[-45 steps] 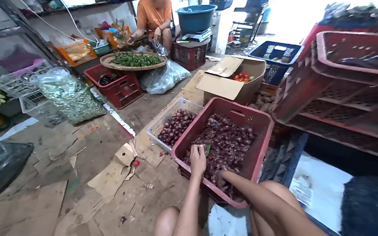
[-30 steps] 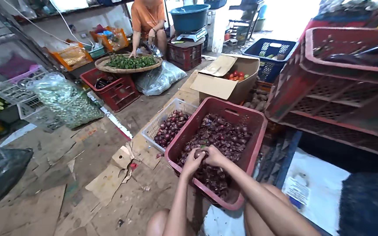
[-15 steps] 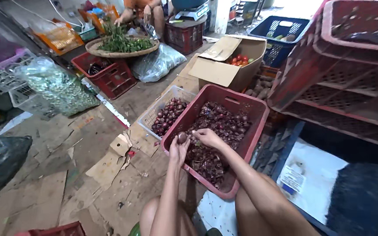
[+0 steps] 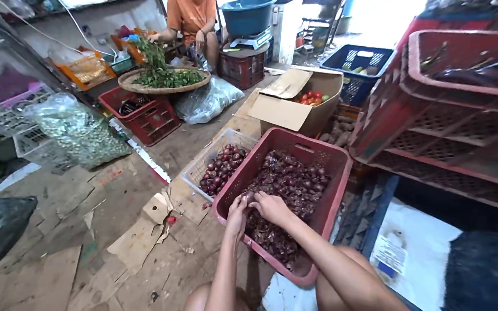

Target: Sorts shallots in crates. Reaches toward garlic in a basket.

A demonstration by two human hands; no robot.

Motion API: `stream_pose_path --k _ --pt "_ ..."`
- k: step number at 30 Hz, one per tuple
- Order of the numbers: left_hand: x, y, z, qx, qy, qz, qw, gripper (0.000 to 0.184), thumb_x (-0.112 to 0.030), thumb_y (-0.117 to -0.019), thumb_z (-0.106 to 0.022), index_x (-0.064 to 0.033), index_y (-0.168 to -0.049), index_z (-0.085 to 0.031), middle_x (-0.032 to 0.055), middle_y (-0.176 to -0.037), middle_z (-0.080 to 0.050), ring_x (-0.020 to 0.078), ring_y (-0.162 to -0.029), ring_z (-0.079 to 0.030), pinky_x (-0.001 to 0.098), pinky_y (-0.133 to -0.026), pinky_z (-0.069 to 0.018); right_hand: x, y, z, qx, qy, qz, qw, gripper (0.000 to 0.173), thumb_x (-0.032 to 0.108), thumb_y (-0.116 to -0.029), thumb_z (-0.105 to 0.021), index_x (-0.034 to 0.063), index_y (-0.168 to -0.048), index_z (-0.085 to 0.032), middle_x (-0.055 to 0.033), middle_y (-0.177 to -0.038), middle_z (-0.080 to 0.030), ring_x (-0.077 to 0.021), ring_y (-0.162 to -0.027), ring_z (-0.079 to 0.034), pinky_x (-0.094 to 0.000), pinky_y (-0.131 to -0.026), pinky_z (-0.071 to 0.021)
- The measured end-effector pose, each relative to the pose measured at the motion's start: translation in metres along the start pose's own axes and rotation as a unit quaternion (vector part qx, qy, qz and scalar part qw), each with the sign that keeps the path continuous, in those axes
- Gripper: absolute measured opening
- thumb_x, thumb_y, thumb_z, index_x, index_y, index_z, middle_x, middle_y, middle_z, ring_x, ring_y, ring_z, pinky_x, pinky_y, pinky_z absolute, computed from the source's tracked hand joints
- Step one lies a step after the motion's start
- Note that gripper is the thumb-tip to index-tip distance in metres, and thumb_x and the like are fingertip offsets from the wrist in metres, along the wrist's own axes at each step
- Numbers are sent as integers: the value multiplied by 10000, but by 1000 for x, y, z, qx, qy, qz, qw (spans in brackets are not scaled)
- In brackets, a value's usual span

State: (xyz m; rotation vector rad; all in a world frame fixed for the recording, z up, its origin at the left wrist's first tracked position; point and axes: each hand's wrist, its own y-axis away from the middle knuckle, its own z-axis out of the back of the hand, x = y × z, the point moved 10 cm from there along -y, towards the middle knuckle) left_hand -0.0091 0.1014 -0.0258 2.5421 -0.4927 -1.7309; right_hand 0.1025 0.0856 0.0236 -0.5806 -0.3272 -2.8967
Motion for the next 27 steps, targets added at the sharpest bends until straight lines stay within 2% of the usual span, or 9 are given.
stream_pose_path --k 5,9,13,15,17,19,20,24,27 --pt "4 3 0 4 104 49 993 351 -137 -1111 -374 61 -1370 -503 195 -1249 -638 254 -1094 -660 410 -976 -549 -1 2 8 -26 -79 50 995 496 429 -1109 -330 59 -1075 -658 -145 -1100 -680 -311 -1026 -688 -548 -886 -542" --pt "-6 9 0 0 247 36 968 335 -189 -1096 -404 30 -1303 -549 188 -1185 -666 279 -1055 -676 444 -955 -561 8 -1 16 -106 -185 62 975 458 406 -1076 -395 75 -1056 -711 -114 -1075 -713 -243 -1037 -687 -500 -911 -538" --pt "-16 4 -1 -14 108 -24 994 338 -228 -1107 -388 7 -1240 -591 112 -1113 -675 177 -1012 -658 360 -924 -552 15 -4 9 -80 -234 34 968 396 369 -1047 -441 74 -932 -679 -94 -944 -680 -225 -906 -669 -491 -816 -529" --pt "-14 3 1 -29 19 -57 998 392 -281 -1122 -353 14 -1222 -591 103 -1074 -659 162 -983 -638 351 -904 -545 10 0 -1 -52 -368 -35 928 348 298 -1048 -469 61 -932 -697 -60 -846 -664 -159 -744 -630 -394 -701 -527" --pt "-13 2 4 -74 36 -58 995 419 -323 -1129 -317 -19 -1119 -605 72 -932 -646 139 -813 -632 311 -755 -557 4 10 -12 -24 -550 -125 825 352 269 -1089 -442 44 -987 -692 -38 -798 -648 -110 -569 -553 -278 -515 -480" --pt "-15 1 14 -102 109 -50 988 374 -291 -1130 -326 -17 -1087 -577 87 -877 -642 138 -677 -604 273 -615 -537 -8 15 -13 -4 -667 -186 722 352 328 -1096 -416 87 -1040 -667 -10 -804 -636 -92 -546 -516 -250 -481 -440" --pt "-15 1 18 -109 136 -42 984 351 -276 -1125 -339 -22 -1060 -572 89 -850 -632 134 -632 -584 258 -572 -519 -18 15 -6 -15 -672 -203 712 349 342 -1097 -435 96 -1073 -682 -9 -822 -653 -90 -556 -531 -246 -485 -447" --pt "-16 9 18 -121 177 -5 977 345 -267 -1110 -351 -37 -965 -563 85 -765 -617 109 -526 -539 218 -476 -472 -51 13 11 -30 -593 -241 768 416 262 -1036 -615 102 -1414 -551 -117 -1109 -652 -150 -744 -624 -291 -617 -530" --pt "-16 15 18 -152 174 15 973 386 -282 -1115 -330 -30 -932 -559 87 -703 -615 95 -452 -500 197 -408 -416 -40 9 9 19 -533 -183 826 321 250 -1013 -634 86 -1289 -647 -97 -1127 -677 -149 -836 -651 -312 -700 -548"
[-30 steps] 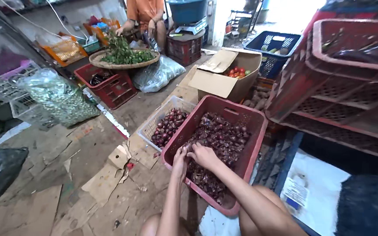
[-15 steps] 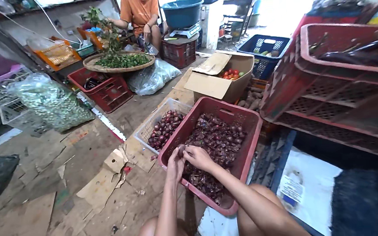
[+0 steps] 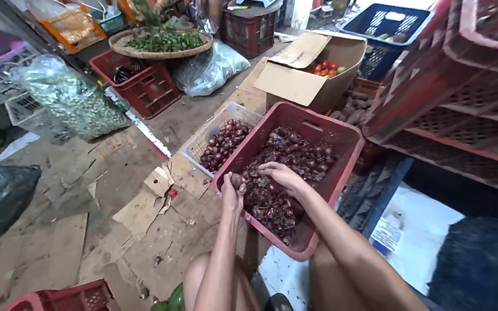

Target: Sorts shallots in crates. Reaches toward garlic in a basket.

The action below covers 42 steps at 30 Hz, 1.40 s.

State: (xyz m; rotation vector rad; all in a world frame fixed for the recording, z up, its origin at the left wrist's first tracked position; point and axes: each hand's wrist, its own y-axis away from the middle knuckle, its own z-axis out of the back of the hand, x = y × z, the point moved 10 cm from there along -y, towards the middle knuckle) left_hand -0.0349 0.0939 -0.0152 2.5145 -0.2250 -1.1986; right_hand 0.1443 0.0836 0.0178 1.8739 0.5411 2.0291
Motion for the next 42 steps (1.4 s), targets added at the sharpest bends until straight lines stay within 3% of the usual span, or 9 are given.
stream_pose_path --k 3,7,13,15,19,24,31,37,42 --pt "0 3 -1 -19 0 13 1000 330 -266 -1097 -375 -36 -953 -563 88 -716 -614 109 -490 -542 211 -428 -452 24 9 -27 47 178 164 969 345 408 -947 -726 145 -1169 -721 -44 -1069 -708 -115 -905 -659 -346 -835 -554" --pt "7 4 -10 31 -52 34 998 365 -371 -1106 -398 -53 -1172 -563 91 -878 -630 154 -691 -619 290 -608 -549 32 28 -56 -8 368 214 905 609 478 -936 -697 297 -1495 -536 -130 -1269 -626 -273 -1007 -668 -518 -889 -559" --pt "9 7 -38 180 -77 39 980 454 -260 -1132 -304 -46 -1518 -414 170 -1396 -578 269 -1216 -617 431 -1042 -512 36 14 -21 -97 253 197 942 448 410 -1051 -551 127 -1384 -650 -170 -1270 -669 -296 -1091 -676 -511 -986 -536" --pt "7 8 -42 220 -134 -3 966 462 -217 -1124 -334 -38 -1548 -375 186 -1416 -562 285 -1217 -623 441 -1051 -519 35 10 -10 -93 182 182 962 388 395 -1056 -564 100 -1249 -727 -147 -1197 -705 -243 -1085 -682 -462 -991 -535" --pt "12 10 -47 246 -164 -48 954 481 -240 -1125 -353 -86 -1579 -321 176 -1428 -539 273 -1203 -618 436 -1024 -531 21 0 -5 -111 131 143 975 349 392 -1061 -564 82 -1047 -724 -76 -848 -699 -142 -700 -655 -353 -670 -559" --pt "11 9 -36 156 -235 -108 953 419 -281 -1115 -354 1 -1392 -491 128 -1174 -631 190 -1018 -637 372 -877 -561 24 11 -21 -155 332 165 916 412 388 -1076 -431 77 -1092 -700 -143 -1170 -681 -296 -995 -701 -525 -870 -570" --pt "-11 5 -8 16 -157 -131 979 365 -165 -1091 -340 -11 -963 -644 43 -769 -629 117 -656 -581 260 -615 -506 10 -4 -10 -71 257 78 961 531 502 -1082 -414 57 -1119 -700 -158 -1068 -697 -294 -985 -683 -535 -896 -538" --pt "-9 4 -18 70 -198 -130 969 383 -245 -1124 -366 -11 -1124 -669 69 -911 -654 143 -833 -619 314 -784 -536 -13 7 -58 70 267 37 961 788 695 -1035 -272 52 -1103 -723 -172 -1027 -703 -310 -974 -680 -568 -895 -523" --pt "1 12 -35 169 -162 -48 971 621 -431 -1125 -170 -45 -1496 -487 125 -1447 -578 217 -1327 -544 402 -1116 -435 -16 2 -37 5 107 -29 994 743 724 -988 -430 44 -1073 -715 -111 -921 -685 -206 -750 -638 -422 -664 -533"
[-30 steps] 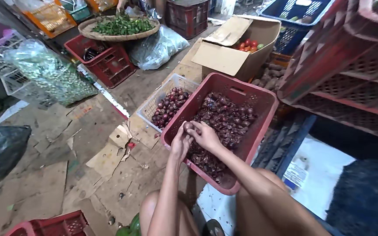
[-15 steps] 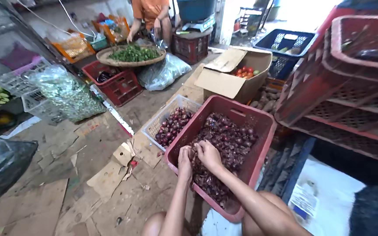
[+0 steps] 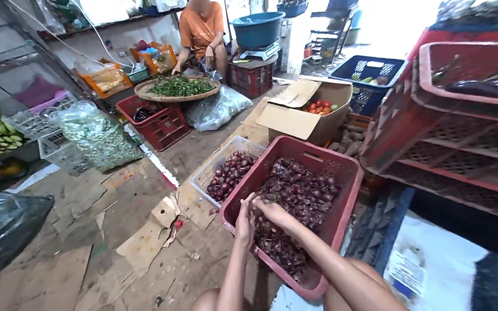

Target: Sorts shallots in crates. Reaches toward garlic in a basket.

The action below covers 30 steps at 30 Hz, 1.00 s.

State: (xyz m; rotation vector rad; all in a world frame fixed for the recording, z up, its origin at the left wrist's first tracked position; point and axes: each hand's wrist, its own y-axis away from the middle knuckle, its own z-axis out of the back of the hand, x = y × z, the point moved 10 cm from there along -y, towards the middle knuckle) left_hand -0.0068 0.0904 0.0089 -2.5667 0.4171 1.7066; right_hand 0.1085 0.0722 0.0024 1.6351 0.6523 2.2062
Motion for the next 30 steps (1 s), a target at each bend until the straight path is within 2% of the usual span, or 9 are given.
stream_pose_path --k 2,4,7,10,15,21,24,27,30 --pt "4 1 7 -44 -7 33 998 615 -449 -1122 -204 -51 -1529 -435 133 -1520 -513 241 -1386 -503 434 -1149 -408 2 -2 15 -20 -48 -26 998 713 720 -986 -442 64 -1040 -715 -74 -868 -684 -165 -679 -617 -365 -602 -514" --pt "14 3 21 -131 -28 76 988 590 -441 -1125 -252 -13 -1430 -522 176 -1396 -593 275 -1238 -598 447 -1037 -473 25 -7 29 -29 -63 50 996 652 633 -1047 -402 58 -1045 -708 -65 -830 -654 -152 -624 -579 -339 -566 -496" --pt "28 8 22 -140 -10 120 983 610 -455 -1125 -237 4 -1388 -539 200 -1296 -636 291 -1080 -676 441 -924 -549 61 1 40 9 -170 205 964 533 441 -1127 -316 89 -1388 -618 -29 -948 -686 -101 -585 -535 -260 -503 -456" --pt "24 7 10 -96 22 109 989 558 -410 -1128 -274 3 -1400 -533 205 -1274 -653 312 -1054 -696 459 -919 -569 64 7 42 30 -251 223 941 598 463 -1129 -239 99 -1387 -637 -44 -966 -698 -99 -596 -531 -238 -500 -432" --pt "-1 2 -11 8 -192 -30 981 462 -217 -1060 -483 -91 -1503 -506 131 -1541 -457 227 -1387 -474 424 -1136 -424 21 -3 24 35 -149 69 986 558 252 -1038 -487 88 -1555 -357 -127 -1263 -623 -178 -897 -649 -339 -719 -554" --pt "-20 7 -9 -25 -300 -139 943 444 -246 -1001 -645 -108 -1420 -603 135 -1396 -575 205 -1266 -569 371 -1063 -499 32 -4 23 2 -118 149 982 428 370 -1124 -387 48 -1260 -636 -82 -1047 -680 -136 -816 -663 -309 -705 -574" --pt "-22 5 4 -75 -271 -158 947 372 -203 -959 -712 -51 -1296 -669 144 -1246 -646 184 -1074 -667 328 -923 -582 34 -3 16 50 -102 158 981 421 335 -1135 -352 71 -1316 -626 -61 -1057 -702 -117 -776 -669 -291 -684 -576" --pt "-28 2 8 -67 -244 -160 954 362 -168 -995 -650 -40 -1334 -643 141 -1299 -642 192 -1164 -641 345 -991 -553 39 1 13 59 -52 182 980 402 338 -1110 -454 72 -1375 -596 -63 -1012 -690 -101 -709 -640 -277 -631 -560" --pt "-26 1 0 -10 -210 -121 970 383 -200 -1077 -506 -43 -1415 -592 135 -1433 -579 204 -1301 -573 379 -1094 -490 47 4 20 -2 78 226 971 434 353 -1089 -495 68 -1405 -582 -110 -1231 -683 -131 -999 -681 -330 -892 -559"
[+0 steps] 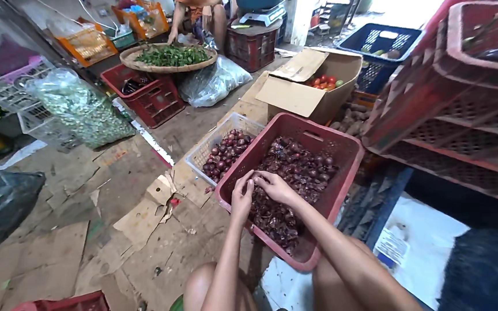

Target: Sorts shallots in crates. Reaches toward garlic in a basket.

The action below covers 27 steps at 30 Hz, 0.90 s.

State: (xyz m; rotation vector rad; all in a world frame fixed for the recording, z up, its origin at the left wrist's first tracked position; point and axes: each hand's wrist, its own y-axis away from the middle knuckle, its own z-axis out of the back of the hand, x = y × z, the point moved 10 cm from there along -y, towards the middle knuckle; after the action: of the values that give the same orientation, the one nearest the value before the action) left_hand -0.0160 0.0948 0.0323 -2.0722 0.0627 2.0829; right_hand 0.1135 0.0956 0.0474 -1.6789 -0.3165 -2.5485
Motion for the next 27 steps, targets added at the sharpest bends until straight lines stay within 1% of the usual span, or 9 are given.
stream_pose_path --k 3,6,10,13,16,17,21,24,27 --pt "14 0 -4 0 77 65 995 389 -266 -1089 -499 -25 -1379 -596 132 -1342 -636 213 -1149 -656 391 -966 -564 9 3 -5 12 110 58 992 484 288 -1100 -442 20 -1500 -490 -185 -1435 -587 -244 -1338 -566 -410 -1174 -409" --pt "23 2 -2 -28 147 106 983 360 -175 -1060 -561 20 -1362 -575 181 -1198 -673 250 -935 -712 404 -832 -617 6 3 -8 -1 211 52 976 412 233 -1096 -425 63 -1437 -582 -181 -1338 -641 -297 -1255 -619 -471 -1109 -466" --pt "30 1 6 -47 167 121 977 320 -152 -1051 -570 47 -1301 -590 189 -1147 -684 262 -930 -713 405 -843 -613 6 2 -6 -2 302 54 952 381 277 -1106 -389 55 -1234 -671 -148 -1204 -687 -290 -1182 -654 -487 -1032 -512" --pt "33 0 7 -54 180 124 974 296 -139 -1049 -573 50 -1274 -615 176 -1176 -673 246 -998 -692 397 -892 -593 10 5 1 -26 316 35 948 332 264 -1073 -452 105 -1269 -668 -175 -1269 -650 -308 -1086 -686 -497 -946 -553" --pt "36 0 7 -55 174 135 974 310 -125 -1046 -558 26 -1310 -618 168 -1221 -658 247 -1020 -678 395 -899 -580 5 9 11 -20 347 -59 936 775 144 -948 -650 364 -1612 -317 -234 -1595 -328 -396 -906 -703 -553 -808 -589" --pt "37 0 7 -56 167 142 974 340 -130 -1039 -568 13 -1346 -601 171 -1241 -652 248 -999 -685 397 -872 -588 5 9 10 -6 347 -45 937 837 167 -955 -669 388 -1635 -235 -227 -1600 -324 -393 -896 -704 -557 -806 -587" --pt "43 -1 3 -29 112 137 984 359 -185 -1050 -566 15 -1348 -563 168 -1199 -663 218 -1016 -676 385 -881 -578 8 11 -14 38 349 83 933 495 369 -1077 -503 170 -1529 -472 -170 -1368 -592 -351 -1040 -696 -541 -864 -581" --pt "40 0 -4 13 42 110 993 315 -222 -1077 -528 -6 -1275 -643 114 -1177 -701 160 -1042 -678 340 -920 -555 6 8 -24 44 414 38 909 458 330 -1111 -402 -13 -1382 -539 -223 -1335 -607 -380 -1178 -651 -530 -927 -556" --pt "40 0 -4 35 9 103 994 304 -193 -1086 -500 -6 -1260 -663 110 -1188 -706 154 -1060 -687 343 -952 -562 3 8 -29 50 453 19 890 434 317 -1117 -398 -48 -1268 -578 -241 -1262 -636 -406 -1178 -644 -543 -898 -554"
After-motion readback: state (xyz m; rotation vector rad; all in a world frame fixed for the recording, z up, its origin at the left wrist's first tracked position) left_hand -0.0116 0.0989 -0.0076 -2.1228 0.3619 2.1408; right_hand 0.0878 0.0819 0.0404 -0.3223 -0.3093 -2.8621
